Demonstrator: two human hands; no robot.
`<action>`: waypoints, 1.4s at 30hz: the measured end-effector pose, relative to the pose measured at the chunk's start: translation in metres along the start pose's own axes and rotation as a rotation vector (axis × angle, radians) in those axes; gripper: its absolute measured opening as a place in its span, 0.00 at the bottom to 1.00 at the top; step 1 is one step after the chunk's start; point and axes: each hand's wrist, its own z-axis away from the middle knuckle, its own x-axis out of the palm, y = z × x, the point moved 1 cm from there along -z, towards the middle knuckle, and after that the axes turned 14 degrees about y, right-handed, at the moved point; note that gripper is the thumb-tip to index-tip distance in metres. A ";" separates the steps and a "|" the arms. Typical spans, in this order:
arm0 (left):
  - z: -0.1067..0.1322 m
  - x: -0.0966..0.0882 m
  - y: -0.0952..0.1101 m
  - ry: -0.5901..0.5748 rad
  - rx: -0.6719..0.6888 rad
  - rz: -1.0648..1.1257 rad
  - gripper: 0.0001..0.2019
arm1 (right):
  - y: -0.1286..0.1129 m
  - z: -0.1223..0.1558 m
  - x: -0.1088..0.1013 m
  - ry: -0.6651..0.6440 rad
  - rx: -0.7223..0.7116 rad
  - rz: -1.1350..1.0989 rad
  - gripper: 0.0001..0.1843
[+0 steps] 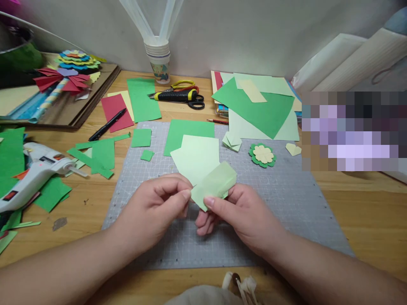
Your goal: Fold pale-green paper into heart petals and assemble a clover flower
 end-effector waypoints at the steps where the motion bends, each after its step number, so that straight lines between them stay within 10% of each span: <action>1: 0.000 -0.001 -0.001 0.009 0.000 -0.003 0.15 | 0.000 -0.001 0.000 -0.009 0.020 -0.026 0.19; 5: 0.004 -0.004 0.000 0.166 0.312 -0.131 0.03 | 0.002 -0.003 -0.002 -0.052 0.168 -0.153 0.20; 11: 0.014 -0.004 0.005 0.137 0.863 -0.456 0.11 | 0.004 -0.002 -0.002 -0.099 0.335 -0.297 0.18; 42: 0.018 -0.008 0.003 0.165 1.168 -0.544 0.06 | -0.002 0.009 0.002 -0.185 0.646 -0.360 0.12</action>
